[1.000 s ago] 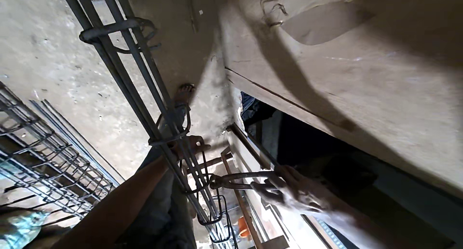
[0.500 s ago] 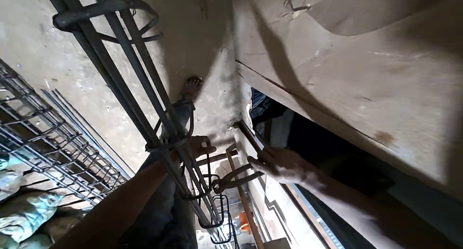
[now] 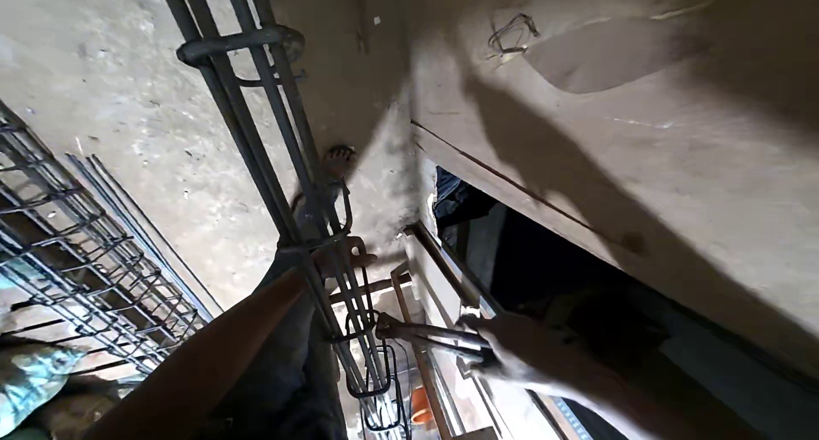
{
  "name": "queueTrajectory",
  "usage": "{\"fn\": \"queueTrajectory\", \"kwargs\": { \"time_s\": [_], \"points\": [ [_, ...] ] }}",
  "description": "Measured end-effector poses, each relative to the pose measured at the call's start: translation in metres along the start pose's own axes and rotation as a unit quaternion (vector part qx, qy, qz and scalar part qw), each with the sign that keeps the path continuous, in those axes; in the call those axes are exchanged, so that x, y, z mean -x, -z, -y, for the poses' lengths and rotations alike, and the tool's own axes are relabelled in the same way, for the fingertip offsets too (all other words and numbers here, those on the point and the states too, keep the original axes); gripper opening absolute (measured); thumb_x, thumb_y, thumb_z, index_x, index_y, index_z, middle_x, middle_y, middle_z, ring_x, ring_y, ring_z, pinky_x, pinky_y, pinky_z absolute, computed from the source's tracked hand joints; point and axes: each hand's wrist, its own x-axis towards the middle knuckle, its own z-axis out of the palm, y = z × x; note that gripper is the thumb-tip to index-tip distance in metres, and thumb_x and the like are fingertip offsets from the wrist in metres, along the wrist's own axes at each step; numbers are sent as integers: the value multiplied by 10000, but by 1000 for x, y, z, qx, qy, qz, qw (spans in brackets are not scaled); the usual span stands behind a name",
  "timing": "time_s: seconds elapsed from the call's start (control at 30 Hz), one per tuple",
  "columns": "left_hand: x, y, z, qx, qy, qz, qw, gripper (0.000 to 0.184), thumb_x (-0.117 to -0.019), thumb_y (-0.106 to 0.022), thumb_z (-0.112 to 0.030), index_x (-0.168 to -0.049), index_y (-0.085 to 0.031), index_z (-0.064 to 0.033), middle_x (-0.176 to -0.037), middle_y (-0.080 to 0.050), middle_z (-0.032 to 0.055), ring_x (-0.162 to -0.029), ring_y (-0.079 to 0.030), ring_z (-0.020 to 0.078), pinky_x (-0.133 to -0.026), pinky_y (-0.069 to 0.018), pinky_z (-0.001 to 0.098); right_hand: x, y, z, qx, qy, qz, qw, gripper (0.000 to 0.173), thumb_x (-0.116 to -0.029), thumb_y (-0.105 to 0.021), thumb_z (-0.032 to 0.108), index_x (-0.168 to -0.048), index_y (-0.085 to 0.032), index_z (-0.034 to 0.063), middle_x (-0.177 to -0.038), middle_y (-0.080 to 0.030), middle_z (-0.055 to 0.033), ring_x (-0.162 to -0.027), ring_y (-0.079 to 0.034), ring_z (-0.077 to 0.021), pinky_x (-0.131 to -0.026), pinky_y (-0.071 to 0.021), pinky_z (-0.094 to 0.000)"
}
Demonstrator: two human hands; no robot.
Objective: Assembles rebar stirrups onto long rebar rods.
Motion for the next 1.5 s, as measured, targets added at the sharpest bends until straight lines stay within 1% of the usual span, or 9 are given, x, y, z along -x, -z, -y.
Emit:
{"fn": "queueTrajectory", "kwargs": {
  "time_s": [0.27, 0.5, 0.63, 0.83, 1.0, 1.07, 1.2, 1.33, 1.5],
  "points": [
    [1, -4, -1, -7, -21, -18, 1000, 508, -1011, -617, -459, -1158, -650, 26, -981, -673, 215, -859, -644, 302, -866, -509, 527, 16, -54, -14, 459, 54, -492, 738, 435, -1049, -427, 116, -1476, -508, 131, -993, -667, -176, -805, -667, -350, -680, -536, -447],
    [-2, -4, 0, -27, -10, -21, 999, 543, -1007, -617, -477, -1193, -660, 30, -1106, -681, 261, -1063, -658, 383, -975, -480, 582, 23, -7, 25, 18, -53, -7, 998, 319, -1085, -499, 318, -1320, -579, 118, -945, -673, -202, -846, -685, -379, -746, -558, -530],
    [-2, -6, -8, -24, -15, -18, 999, 502, -1009, -628, -446, -1167, -665, 29, -1083, -681, 259, -1034, -659, 384, -952, -481, 574, 23, -19, 8, -445, -27, 239, 863, 344, -1086, -410, 421, -1057, -584, 126, -622, -483, 23, -451, -502, -75, -434, -481, -232],
    [-1, -1, -5, -36, 4, -21, 999, 556, -1007, -610, -493, -1208, -659, 24, -1134, -677, 273, -1098, -652, 397, -988, -471, 592, 31, -34, 18, -34, -20, -101, 994, 537, -848, -783, 296, -1326, -591, 144, -1004, -693, -167, -837, -695, -355, -716, -558, -553],
    [1, -1, -11, -40, 2, -18, 999, 555, -1011, -607, -484, -1198, -654, 36, -1127, -673, 275, -1084, -651, 394, -988, -470, 584, 44, -74, 20, 379, 13, -427, 821, 493, -1014, -509, 165, -1506, -503, 137, -1086, -671, -176, -858, -670, -342, -711, -540, -445],
    [2, -2, -12, -42, 1, -15, 999, 545, -1016, -603, -477, -1197, -653, 35, -1116, -675, 272, -1058, -656, 390, -977, -474, 580, 40, -75, 15, 402, 12, -424, 811, 492, -1017, -467, 128, -1508, -503, 141, -953, -650, -161, -763, -662, -339, -613, -540, -430],
    [3, -2, -5, -25, -10, -18, 999, 520, -1021, -609, -446, -1179, -656, 47, -1081, -674, 274, -1016, -656, 385, -953, -482, 578, 40, -27, 30, 54, -32, -97, 993, 460, -1045, -558, 217, -1502, -501, 220, -986, -676, -173, -793, -686, -332, -690, -568, -479],
    [-1, -5, -6, -14, -21, -22, 999, 504, -1009, -629, -446, -1147, -668, 37, -1052, -677, 254, -982, -656, 362, -927, -488, 560, 30, -18, 1, -480, 3, 202, 853, 297, -1072, -443, 319, -1231, -616, 139, -674, -503, 18, -450, -474, -64, -417, -457, -222],
    [1, -2, -4, -28, 5, -19, 999, 540, -1010, -616, -476, -1195, -654, 29, -1097, -675, 269, -1045, -655, 387, -960, -480, 584, 28, -21, 12, -161, 18, -47, 986, 568, -813, -861, 259, -1290, -601, 93, -939, -666, -133, -793, -644, -265, -730, -543, -464]
  ]
}}
